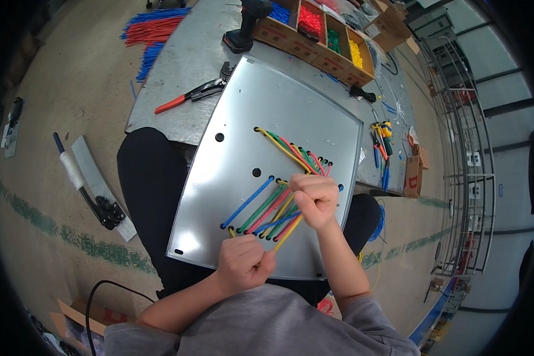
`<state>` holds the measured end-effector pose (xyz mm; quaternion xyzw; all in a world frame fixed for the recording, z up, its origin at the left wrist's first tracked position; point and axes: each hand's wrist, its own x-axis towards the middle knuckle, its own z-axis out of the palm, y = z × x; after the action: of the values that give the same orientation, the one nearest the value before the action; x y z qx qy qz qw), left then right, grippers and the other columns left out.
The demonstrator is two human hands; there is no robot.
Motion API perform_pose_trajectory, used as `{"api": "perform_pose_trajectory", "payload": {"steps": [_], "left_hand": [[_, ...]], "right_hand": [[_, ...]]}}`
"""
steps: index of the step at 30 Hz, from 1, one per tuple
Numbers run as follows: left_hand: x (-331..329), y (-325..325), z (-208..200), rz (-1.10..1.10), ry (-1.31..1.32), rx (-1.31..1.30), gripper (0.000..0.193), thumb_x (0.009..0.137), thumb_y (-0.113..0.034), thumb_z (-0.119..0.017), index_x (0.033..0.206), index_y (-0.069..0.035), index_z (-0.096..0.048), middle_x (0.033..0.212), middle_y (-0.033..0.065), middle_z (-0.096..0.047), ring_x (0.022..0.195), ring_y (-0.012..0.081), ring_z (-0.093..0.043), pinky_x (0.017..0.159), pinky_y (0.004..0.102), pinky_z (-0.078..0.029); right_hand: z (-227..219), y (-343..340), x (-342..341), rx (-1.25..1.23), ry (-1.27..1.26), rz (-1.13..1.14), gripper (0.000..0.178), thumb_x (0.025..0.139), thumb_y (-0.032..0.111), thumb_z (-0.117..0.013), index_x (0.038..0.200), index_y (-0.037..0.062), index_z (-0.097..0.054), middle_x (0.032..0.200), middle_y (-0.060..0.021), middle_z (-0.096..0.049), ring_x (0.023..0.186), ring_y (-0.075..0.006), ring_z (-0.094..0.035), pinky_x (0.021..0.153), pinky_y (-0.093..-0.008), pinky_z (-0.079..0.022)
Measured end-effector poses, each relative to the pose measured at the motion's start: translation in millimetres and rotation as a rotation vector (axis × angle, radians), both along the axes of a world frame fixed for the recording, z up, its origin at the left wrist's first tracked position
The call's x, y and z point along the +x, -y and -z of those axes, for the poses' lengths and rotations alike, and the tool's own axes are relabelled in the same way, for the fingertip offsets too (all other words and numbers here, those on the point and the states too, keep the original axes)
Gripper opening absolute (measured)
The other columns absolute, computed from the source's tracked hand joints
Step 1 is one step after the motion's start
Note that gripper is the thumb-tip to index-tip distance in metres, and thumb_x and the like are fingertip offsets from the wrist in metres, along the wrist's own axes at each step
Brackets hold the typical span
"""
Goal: The person threads colored wires through holes in a metal plate, then lifts the plate to reveal an electrical panel with circuit breakers. They continue inserting and arranging wires into the panel while referencing a paper document.
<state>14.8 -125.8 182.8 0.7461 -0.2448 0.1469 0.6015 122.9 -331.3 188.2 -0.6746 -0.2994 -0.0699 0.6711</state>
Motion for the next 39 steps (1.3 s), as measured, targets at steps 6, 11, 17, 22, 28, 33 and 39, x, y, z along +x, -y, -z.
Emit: {"api": "perform_pose_trajectory", "payload": {"steps": [6, 11, 17, 22, 28, 33, 39], "left_hand": [[4, 1, 7, -0.147, -0.334, 0.101, 0.015, 0.089, -0.006, -0.072, 0.081, -0.005, -0.06, 0.077, 0.0085, -0.061, 0.073, 0.0283, -0.059, 0.066, 0.0423, -0.046], [22, -14, 8, -0.339, -0.264, 0.712, 0.031, 0.096, -0.018, -0.069, 0.123, -0.004, -0.064, 0.13, 0.0156, -0.057, 0.125, 0.035, -0.05, 0.107, 0.0539, -0.033], [25, -19, 5, -0.298, -0.203, 0.89, 0.041, 0.097, -0.025, -0.068, 0.132, -0.004, -0.064, 0.138, 0.0165, -0.054, 0.139, 0.0366, -0.045, 0.112, 0.054, -0.03], [24, -17, 16, -0.284, -0.112, 0.963, 0.043, 0.097, -0.028, -0.07, 0.134, -0.008, -0.065, 0.138, 0.0143, -0.054, 0.138, 0.0351, -0.045, 0.112, 0.0527, -0.031], [35, -35, 7, -0.213, -0.151, 0.916, 0.038, 0.097, -0.025, -0.071, 0.132, -0.013, -0.067, 0.135, 0.0117, -0.055, 0.134, 0.032, -0.047, 0.112, 0.0494, -0.031], [51, -57, -8, -0.08, -0.326, 0.736, 0.031, 0.092, -0.022, -0.075, 0.121, -0.012, -0.073, 0.128, 0.0077, -0.06, 0.13, 0.03, -0.049, 0.111, 0.0445, -0.032], [52, -54, -17, 0.018, -0.306, 0.765, 0.034, 0.083, -0.018, -0.083, 0.116, -0.015, -0.077, 0.12, 0.0047, -0.063, 0.123, 0.0279, -0.051, 0.108, 0.0413, -0.035]], "right_hand": [[32, 4, 3, -0.311, -0.178, 0.167, 0.031, 0.095, 0.006, -0.069, 0.07, -0.0006, -0.051, 0.073, -0.0078, -0.05, 0.067, -0.0251, -0.047, 0.062, -0.0365, -0.038], [28, -19, 8, -0.839, 0.045, 0.338, 0.019, 0.087, 0.015, -0.077, 0.102, 0.0078, -0.067, 0.119, -0.0116, -0.059, 0.12, -0.0335, -0.053, 0.102, -0.0411, -0.043], [22, -21, 1, -0.991, 0.107, 0.429, 0.03, 0.087, 0.024, -0.082, 0.11, 0.0111, -0.067, 0.122, -0.0083, -0.059, 0.127, -0.0326, -0.053, 0.105, -0.0501, -0.039], [32, -16, 1, -1.025, 0.105, 0.442, 0.036, 0.087, 0.029, -0.083, 0.114, 0.0125, -0.066, 0.127, -0.0079, -0.059, 0.132, -0.0326, -0.051, 0.107, -0.05, -0.039], [15, 2, -3, -0.957, -0.044, 0.231, 0.042, 0.089, 0.037, -0.083, 0.119, 0.0125, -0.068, 0.136, -0.0099, -0.056, 0.141, -0.0323, -0.043, 0.118, -0.0487, -0.029], [11, 7, -6, -0.946, -0.071, 0.182, 0.046, 0.086, 0.035, -0.086, 0.123, 0.0127, -0.07, 0.137, -0.0099, -0.056, 0.14, -0.0315, -0.043, 0.119, -0.0469, -0.027], [8, 3, 1, -0.98, -0.106, 0.154, 0.049, 0.084, 0.036, -0.087, 0.124, 0.014, -0.07, 0.137, -0.0093, -0.056, 0.141, -0.0318, -0.044, 0.119, -0.0482, -0.027]]}}
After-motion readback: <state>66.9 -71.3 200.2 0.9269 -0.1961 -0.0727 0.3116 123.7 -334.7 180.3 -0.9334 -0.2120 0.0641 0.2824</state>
